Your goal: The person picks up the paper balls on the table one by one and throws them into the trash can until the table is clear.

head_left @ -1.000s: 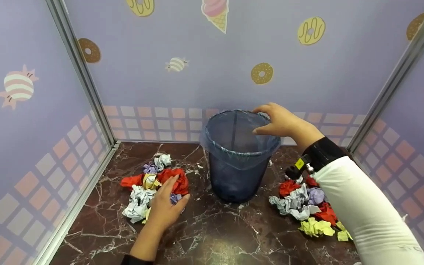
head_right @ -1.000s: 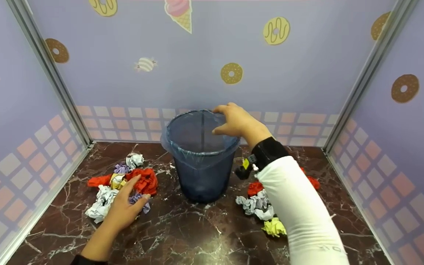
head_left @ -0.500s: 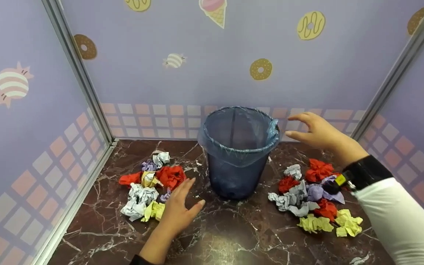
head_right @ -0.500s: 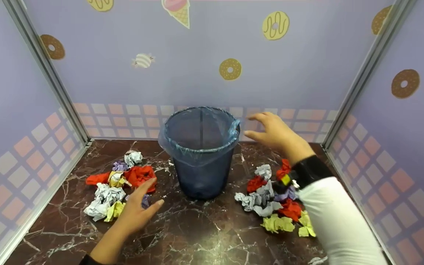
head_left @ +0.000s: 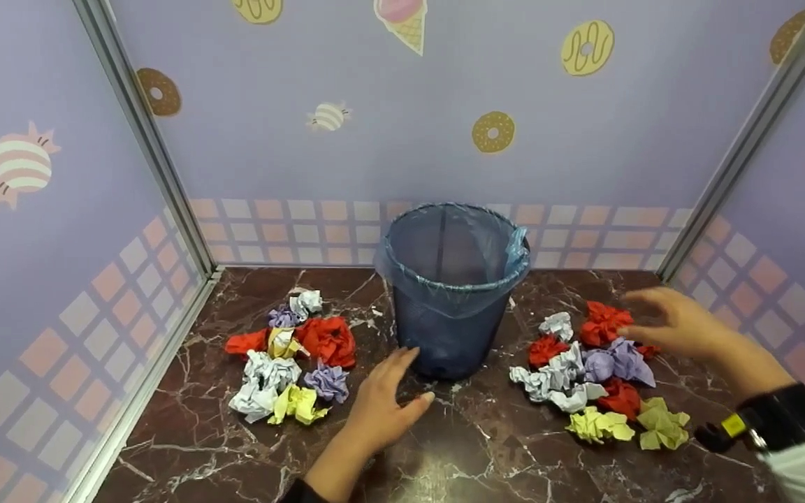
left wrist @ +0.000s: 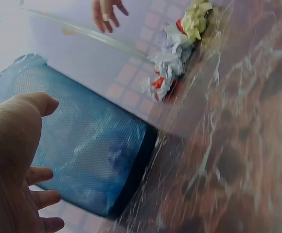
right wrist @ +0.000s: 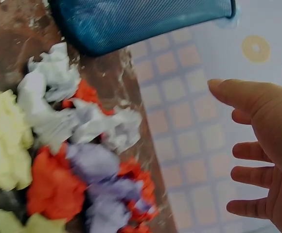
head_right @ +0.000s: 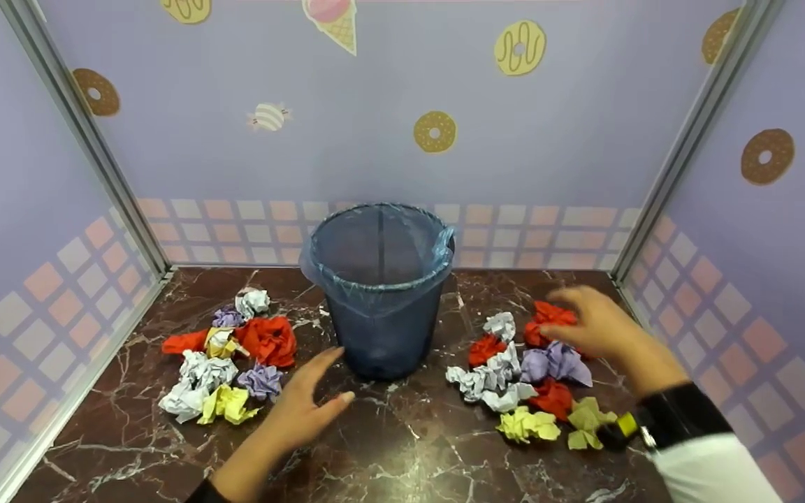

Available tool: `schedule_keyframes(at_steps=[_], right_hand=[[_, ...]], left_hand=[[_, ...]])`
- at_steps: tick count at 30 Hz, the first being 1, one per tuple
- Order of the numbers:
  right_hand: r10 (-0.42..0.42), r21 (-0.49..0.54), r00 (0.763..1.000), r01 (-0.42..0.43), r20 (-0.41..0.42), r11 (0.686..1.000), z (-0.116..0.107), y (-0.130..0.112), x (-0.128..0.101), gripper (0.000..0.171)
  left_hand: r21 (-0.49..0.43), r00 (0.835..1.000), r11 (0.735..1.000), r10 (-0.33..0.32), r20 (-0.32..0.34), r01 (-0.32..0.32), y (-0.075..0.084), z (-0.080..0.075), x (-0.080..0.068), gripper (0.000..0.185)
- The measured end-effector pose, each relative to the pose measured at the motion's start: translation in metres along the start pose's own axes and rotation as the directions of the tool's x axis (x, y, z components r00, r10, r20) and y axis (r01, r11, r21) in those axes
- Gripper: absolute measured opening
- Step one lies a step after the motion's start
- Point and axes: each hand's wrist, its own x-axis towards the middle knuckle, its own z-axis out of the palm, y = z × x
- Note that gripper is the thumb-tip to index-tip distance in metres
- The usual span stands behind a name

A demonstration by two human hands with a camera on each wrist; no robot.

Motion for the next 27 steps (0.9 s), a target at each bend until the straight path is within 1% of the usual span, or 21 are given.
schedule_keyframes(at_steps=[4,7,9,11,13,16,19,23,26,27], right_hand=[[0.014,0.018,1.000,-0.014,0.003,1.000,0.021,0.023,-0.024,0.079],[0.078,0.048,0.997,-0.079,0.024,0.996,0.037,0.037,-0.040,0.082],[0.079,0.038,0.997,-0.080,0.015,0.996,0.047,0.045,-0.048,0.082],[0.092,0.032,0.996,-0.093,0.013,0.995,0.056,0.053,-0.055,0.080],[0.074,0.015,0.997,-0.074,0.008,0.997,0.064,0.060,-0.060,0.078],[0.102,0.028,0.994,-0.103,0.025,0.994,0.074,0.069,-0.069,0.075],[0.127,0.038,0.991,-0.128,0.032,0.991,0.083,0.076,-0.078,0.067],[0.134,0.030,0.991,-0.134,-0.012,0.991,0.097,0.082,-0.088,0.056],[0.162,0.019,0.984,-0.161,-0.070,0.987,0.109,0.085,-0.092,0.057],[0.174,0.017,0.982,-0.173,-0.077,0.985,0.112,0.086,-0.093,0.058]], left_hand=[[-0.021,0.998,0.998,0.058,0.016,-0.058,0.011,0.011,0.002,0.078],[-0.027,0.996,0.996,0.081,0.043,-0.080,0.018,0.019,0.001,0.077],[-0.023,0.994,0.996,0.084,0.066,-0.082,0.022,0.025,0.000,0.077],[-0.014,0.993,0.996,0.087,0.084,-0.086,0.024,0.030,-0.002,0.076],[-0.007,0.991,0.996,0.094,0.100,-0.093,0.025,0.034,-0.005,0.075],[-0.006,0.988,0.994,0.111,0.109,-0.111,0.027,0.039,-0.007,0.073],[-0.010,0.986,0.992,0.125,0.114,-0.125,0.028,0.044,-0.007,0.072],[-0.009,0.985,0.992,0.126,0.119,-0.126,0.027,0.046,-0.007,0.072],[-0.009,0.986,0.993,0.120,0.114,-0.120,0.025,0.046,-0.007,0.072],[-0.012,0.987,0.993,0.118,0.113,-0.117,0.025,0.046,-0.006,0.072]])
